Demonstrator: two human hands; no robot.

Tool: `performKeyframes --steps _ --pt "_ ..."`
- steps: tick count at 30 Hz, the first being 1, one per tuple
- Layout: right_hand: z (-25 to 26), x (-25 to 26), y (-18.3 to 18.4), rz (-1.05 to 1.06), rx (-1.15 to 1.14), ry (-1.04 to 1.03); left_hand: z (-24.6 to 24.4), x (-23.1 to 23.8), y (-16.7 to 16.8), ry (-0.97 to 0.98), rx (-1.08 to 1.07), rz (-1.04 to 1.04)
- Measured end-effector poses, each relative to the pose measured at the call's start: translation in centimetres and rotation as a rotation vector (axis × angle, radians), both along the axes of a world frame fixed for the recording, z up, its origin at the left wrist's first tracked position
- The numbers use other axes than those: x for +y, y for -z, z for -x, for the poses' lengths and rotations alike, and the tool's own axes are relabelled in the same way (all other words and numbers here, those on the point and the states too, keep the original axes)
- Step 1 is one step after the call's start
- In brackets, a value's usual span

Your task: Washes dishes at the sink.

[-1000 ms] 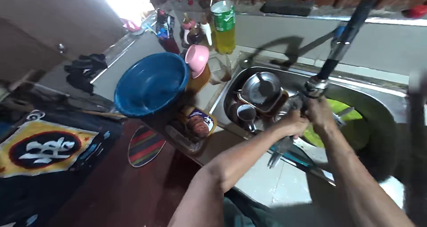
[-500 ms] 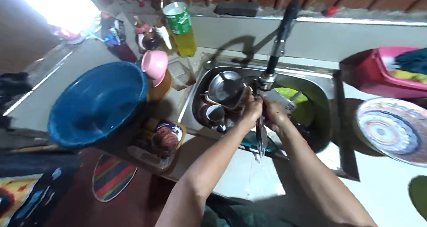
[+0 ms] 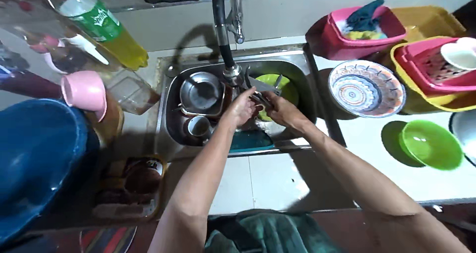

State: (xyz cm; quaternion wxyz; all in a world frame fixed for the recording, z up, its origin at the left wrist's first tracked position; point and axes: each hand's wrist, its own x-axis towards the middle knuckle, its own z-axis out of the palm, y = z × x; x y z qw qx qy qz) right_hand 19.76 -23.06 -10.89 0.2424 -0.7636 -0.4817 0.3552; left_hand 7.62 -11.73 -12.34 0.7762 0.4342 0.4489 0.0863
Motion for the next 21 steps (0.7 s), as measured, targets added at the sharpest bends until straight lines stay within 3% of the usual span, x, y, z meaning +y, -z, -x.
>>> performKeyframes --steps 3,7,9,11,16,21 --pt "-0.4 -1.1 -0.4 0.147 -0.323 -0.070 1.2 -0.3 0.6 0.125 0.046 -0.003" --pt "-0.3 -3.8 -0.9 0.224 -0.521 -0.072 4.2 -2.8 0.4 0.594 0.141 -0.434" --pt "-0.5 -6.0 -0.6 0.168 -0.535 -0.038 5.8 -3.2 0.2 0.860 0.118 -0.653" --pt "-0.9 -8.5 -0.4 0.074 -0.509 -0.016 6.9 -3.3 0.7 0.989 0.152 -0.787" --pt "-2.6 -15.0 -1.2 -0.189 -0.411 0.137 7.3 -3.5 0.9 1.012 0.176 -1.058" --pt "-7.1 -20.9 -5.4 -0.257 -0.500 0.282 8.0 -3.4 1.9 0.803 0.129 -1.476"
